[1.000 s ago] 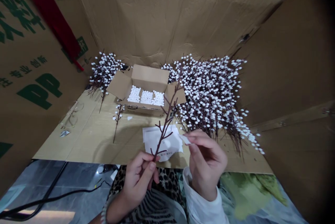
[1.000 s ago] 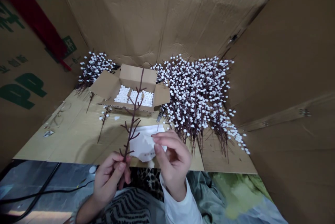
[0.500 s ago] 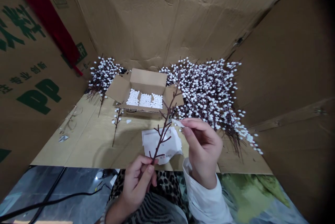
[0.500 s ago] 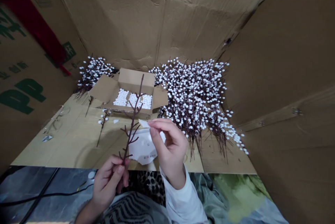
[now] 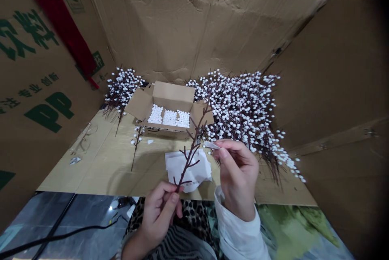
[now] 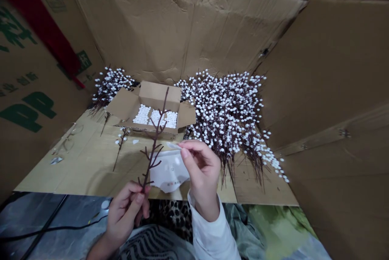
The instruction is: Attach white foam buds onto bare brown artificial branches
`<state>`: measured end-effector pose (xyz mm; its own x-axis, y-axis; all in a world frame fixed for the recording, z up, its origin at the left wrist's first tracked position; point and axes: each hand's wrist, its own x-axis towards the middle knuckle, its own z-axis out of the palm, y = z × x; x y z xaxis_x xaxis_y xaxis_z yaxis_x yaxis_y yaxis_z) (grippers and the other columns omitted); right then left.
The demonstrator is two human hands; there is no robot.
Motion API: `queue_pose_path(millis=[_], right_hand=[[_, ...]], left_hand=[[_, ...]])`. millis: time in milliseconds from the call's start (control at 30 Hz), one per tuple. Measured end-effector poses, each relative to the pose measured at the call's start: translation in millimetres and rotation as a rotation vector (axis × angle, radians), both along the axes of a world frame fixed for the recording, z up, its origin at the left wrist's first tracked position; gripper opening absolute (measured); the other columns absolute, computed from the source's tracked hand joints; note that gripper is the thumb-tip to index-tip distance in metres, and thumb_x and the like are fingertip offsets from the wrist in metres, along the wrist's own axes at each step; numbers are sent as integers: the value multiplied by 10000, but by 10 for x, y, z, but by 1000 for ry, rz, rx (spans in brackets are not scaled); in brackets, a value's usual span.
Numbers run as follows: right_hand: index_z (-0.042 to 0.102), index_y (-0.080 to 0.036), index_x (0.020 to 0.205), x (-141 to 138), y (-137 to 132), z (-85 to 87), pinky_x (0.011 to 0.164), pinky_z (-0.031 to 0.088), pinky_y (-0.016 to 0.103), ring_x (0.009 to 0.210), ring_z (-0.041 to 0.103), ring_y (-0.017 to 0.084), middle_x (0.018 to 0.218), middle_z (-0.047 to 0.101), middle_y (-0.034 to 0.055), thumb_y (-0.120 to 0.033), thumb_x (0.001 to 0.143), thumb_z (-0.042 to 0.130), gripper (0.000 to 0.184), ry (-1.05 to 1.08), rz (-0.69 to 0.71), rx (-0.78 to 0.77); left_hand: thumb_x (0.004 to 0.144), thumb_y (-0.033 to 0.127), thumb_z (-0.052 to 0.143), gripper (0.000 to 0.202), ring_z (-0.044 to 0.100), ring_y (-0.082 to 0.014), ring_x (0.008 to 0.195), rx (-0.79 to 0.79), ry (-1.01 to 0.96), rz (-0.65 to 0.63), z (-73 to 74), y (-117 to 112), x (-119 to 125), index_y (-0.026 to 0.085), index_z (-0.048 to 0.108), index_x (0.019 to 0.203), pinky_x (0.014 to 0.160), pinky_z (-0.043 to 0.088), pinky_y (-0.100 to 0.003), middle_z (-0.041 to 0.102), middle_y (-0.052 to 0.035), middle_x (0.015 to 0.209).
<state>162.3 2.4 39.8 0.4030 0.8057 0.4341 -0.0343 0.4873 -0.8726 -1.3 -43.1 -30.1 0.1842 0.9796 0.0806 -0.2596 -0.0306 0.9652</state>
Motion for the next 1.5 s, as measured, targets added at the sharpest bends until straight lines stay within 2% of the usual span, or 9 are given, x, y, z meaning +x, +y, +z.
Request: queue_pose_path(millis=[200,467,667,833,1133,1233,1367,1500], right_hand=[[715,-248,848,-8,40,52,674,512,263,779,668,149,818,726,-7,-196,817,663,79,-28,-72,-14],[721,-241,822,27,153,219,634,500,249,700,653,129,789,725,-11,-224,806,678,49,-27,-133,7],[721,-235,828,25,181,220,627,503,250,704,650,131,795,721,-4,-241,800,684,47,-33,-111,13],[723,-241,826,15,173,237,636,499,245,702,642,122,796,719,-9,-235,797,689,45,-14,-90,7],[731,-237,818,2,168,244,550,435,209,609,564,93,732,696,-23,-220,787,702,45,66,-61,-5],[725,-233,812,15,162,239,562,444,224,625,577,103,752,696,-16,-226,790,695,38,60,-72,0],[714,-240,830,49,165,225,637,493,267,732,645,143,800,707,-1,-211,808,670,57,-32,-134,75],[713,-258,866,50,151,255,650,520,301,778,656,169,810,701,12,-147,819,636,143,-171,-269,250]], left_hand=[[910,402,542,237,329,-28,326,43,3,20,44,14,5,201,558,784,413,389,-133,564,65,484],[915,409,526,254,347,-33,342,53,13,3,49,16,-8,197,560,778,400,369,-122,504,76,478],[919,421,511,279,358,-49,343,54,30,-2,44,16,-9,189,563,775,361,296,-138,500,65,457],[913,428,521,284,398,-58,347,52,53,1,35,18,-13,185,561,771,407,352,-155,500,62,429],[907,446,519,305,412,-60,356,43,26,3,42,29,-6,184,554,754,371,338,-149,549,33,491],[913,438,511,301,404,-60,361,36,43,-2,23,25,-18,181,566,767,387,355,-148,511,50,473],[913,440,513,304,409,-58,356,50,58,9,7,23,-22,181,562,763,399,360,-144,483,63,445],[901,459,524,308,418,-68,346,47,70,37,6,24,-19,182,571,775,392,365,-156,500,57,430]])
